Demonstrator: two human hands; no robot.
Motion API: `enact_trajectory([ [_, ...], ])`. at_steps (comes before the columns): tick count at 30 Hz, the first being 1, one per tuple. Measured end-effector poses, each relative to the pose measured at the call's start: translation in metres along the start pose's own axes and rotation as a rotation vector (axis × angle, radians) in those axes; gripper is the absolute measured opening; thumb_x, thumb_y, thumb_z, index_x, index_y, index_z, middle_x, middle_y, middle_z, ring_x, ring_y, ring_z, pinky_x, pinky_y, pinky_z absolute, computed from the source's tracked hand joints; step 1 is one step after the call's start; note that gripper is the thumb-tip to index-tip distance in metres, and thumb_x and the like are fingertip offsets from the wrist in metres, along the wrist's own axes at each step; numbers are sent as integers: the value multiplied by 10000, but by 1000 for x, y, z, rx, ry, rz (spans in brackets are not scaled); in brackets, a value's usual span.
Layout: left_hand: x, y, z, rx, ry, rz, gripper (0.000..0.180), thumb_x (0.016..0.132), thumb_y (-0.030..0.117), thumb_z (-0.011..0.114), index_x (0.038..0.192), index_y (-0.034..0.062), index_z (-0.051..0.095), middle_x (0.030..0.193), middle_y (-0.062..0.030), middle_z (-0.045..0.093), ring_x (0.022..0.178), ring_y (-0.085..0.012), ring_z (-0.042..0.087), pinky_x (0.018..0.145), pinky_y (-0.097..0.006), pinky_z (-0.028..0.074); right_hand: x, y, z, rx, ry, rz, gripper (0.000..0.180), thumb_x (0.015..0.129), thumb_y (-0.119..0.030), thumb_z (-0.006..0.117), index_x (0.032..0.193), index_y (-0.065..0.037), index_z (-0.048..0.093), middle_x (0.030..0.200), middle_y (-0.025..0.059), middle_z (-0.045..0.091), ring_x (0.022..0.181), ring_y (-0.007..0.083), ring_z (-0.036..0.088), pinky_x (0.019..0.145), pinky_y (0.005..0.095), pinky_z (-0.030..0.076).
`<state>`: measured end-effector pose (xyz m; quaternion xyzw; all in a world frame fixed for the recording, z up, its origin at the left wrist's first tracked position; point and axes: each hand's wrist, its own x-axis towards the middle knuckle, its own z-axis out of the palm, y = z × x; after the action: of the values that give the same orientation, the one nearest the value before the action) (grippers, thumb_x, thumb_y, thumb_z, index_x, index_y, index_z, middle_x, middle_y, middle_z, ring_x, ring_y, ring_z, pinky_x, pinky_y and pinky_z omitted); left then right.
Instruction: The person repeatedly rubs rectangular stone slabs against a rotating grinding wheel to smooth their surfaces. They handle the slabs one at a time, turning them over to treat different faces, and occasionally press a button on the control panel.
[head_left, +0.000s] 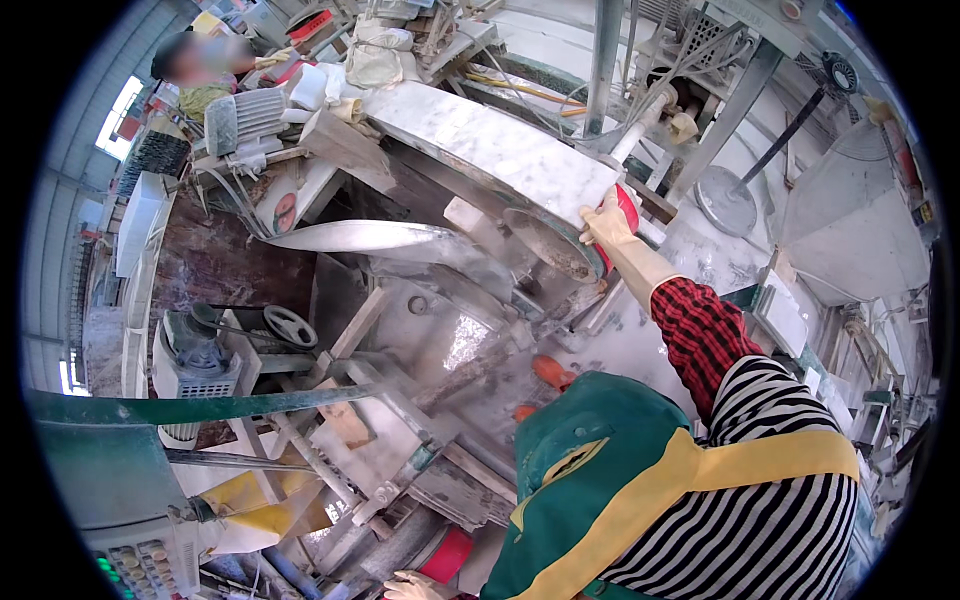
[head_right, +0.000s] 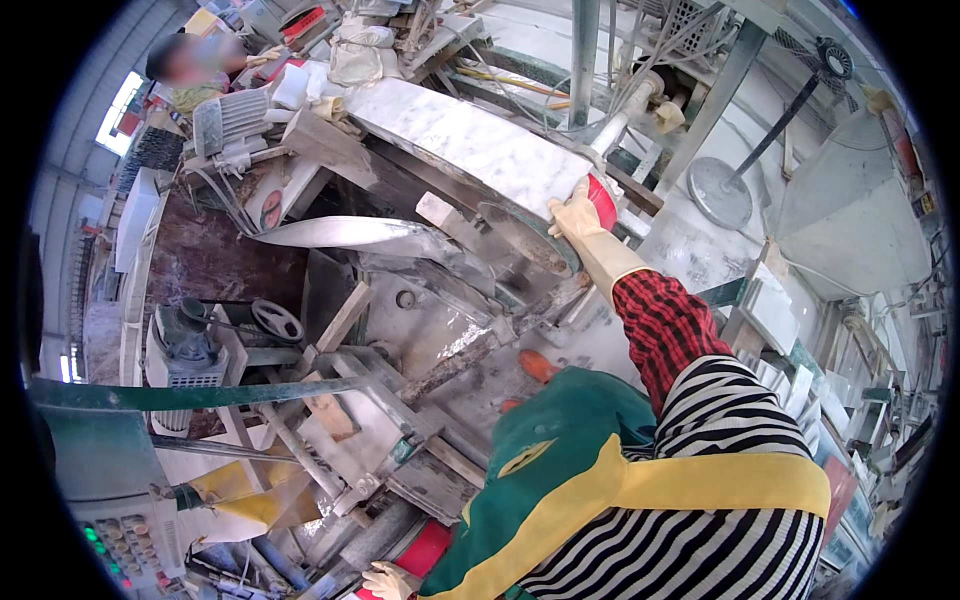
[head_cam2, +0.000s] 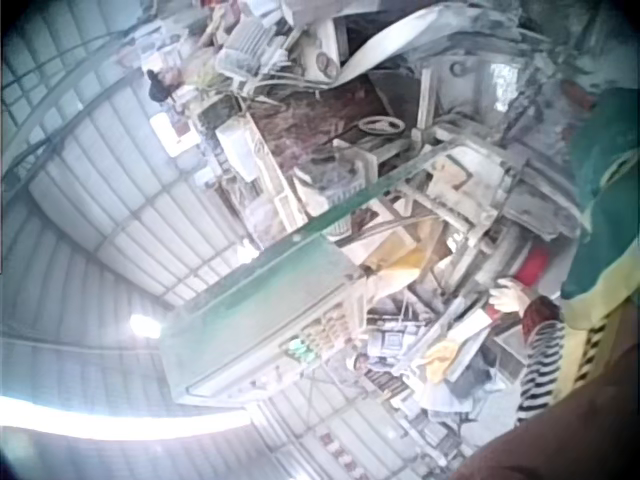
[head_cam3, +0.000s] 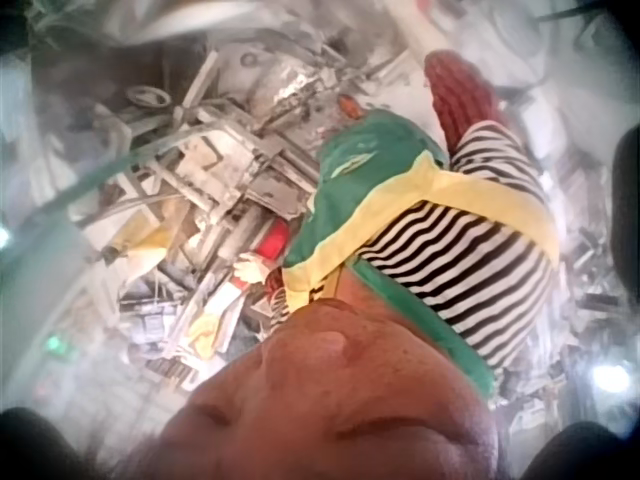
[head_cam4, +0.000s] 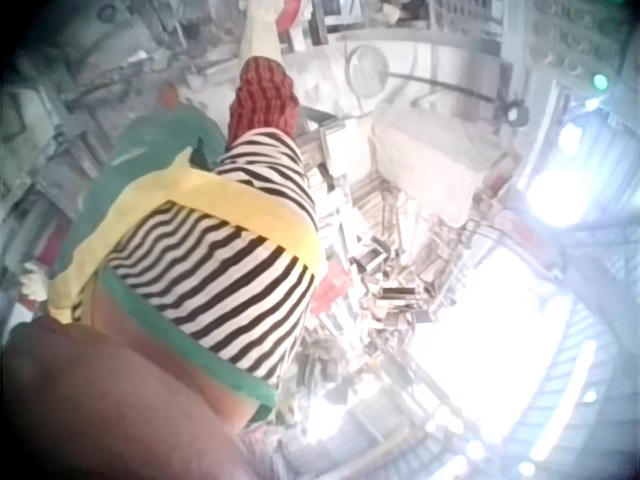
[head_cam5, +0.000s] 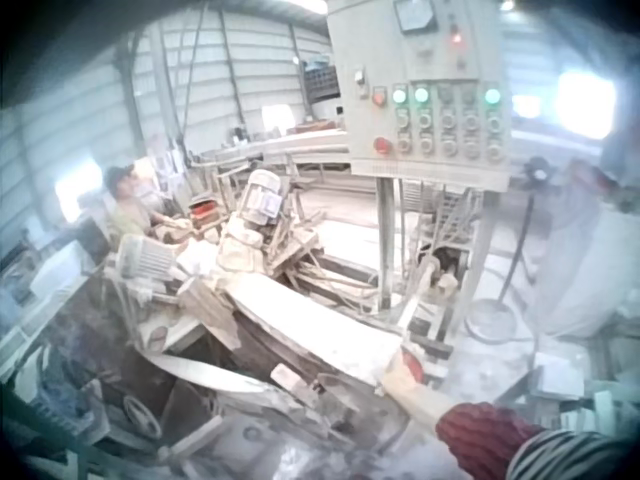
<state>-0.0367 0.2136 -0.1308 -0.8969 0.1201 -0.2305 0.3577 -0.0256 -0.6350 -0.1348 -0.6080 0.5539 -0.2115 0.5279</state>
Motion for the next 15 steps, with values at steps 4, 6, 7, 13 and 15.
enact_trajectory([
  [4,-14,-1,28,-25,47,-131,365,966,318,608,1271,121,566,1201,-223,647,1038,-458,629,735,-566,523,3,-12,5,-166,-9,76,977,913,-242,620,1583,0,-49,733,158,681,552,280,691,453,392,565],
  [6,-20,1,32,42,112,-112,344,978,331,595,1249,119,588,1210,-227,649,1043,-450,636,744,-562,526,5,-28,5,-180,-140,184,972,905,-266,620,1581,7,-22,720,155,680,529,287,674,443,416,546],
  [7,-20,4,32,73,145,-104,336,983,337,588,1237,118,599,1214,-229,650,1046,-447,639,748,-559,528,4,-30,5,-192,-143,200,962,900,-275,621,1581,5,1,715,154,680,525,288,668,447,422,541],
  [13,25,13,-9,-208,-45,-603,476,1011,343,554,1348,7,576,1320,-254,610,1218,-457,569,993,-560,479,-23,-24,5,-380,71,-172,796,930,-404,551,1575,-56,240,848,264,707,784,421,702,735,530,547],
  [15,16,-6,24,-147,1,-522,493,1037,288,522,1430,-10,509,1407,-266,549,1324,-458,498,1087,-553,415,-51,-13,21,-326,-18,-277,793,911,-388,585,1571,-78,274,923,300,694,884,450,686,795,518,537],
])
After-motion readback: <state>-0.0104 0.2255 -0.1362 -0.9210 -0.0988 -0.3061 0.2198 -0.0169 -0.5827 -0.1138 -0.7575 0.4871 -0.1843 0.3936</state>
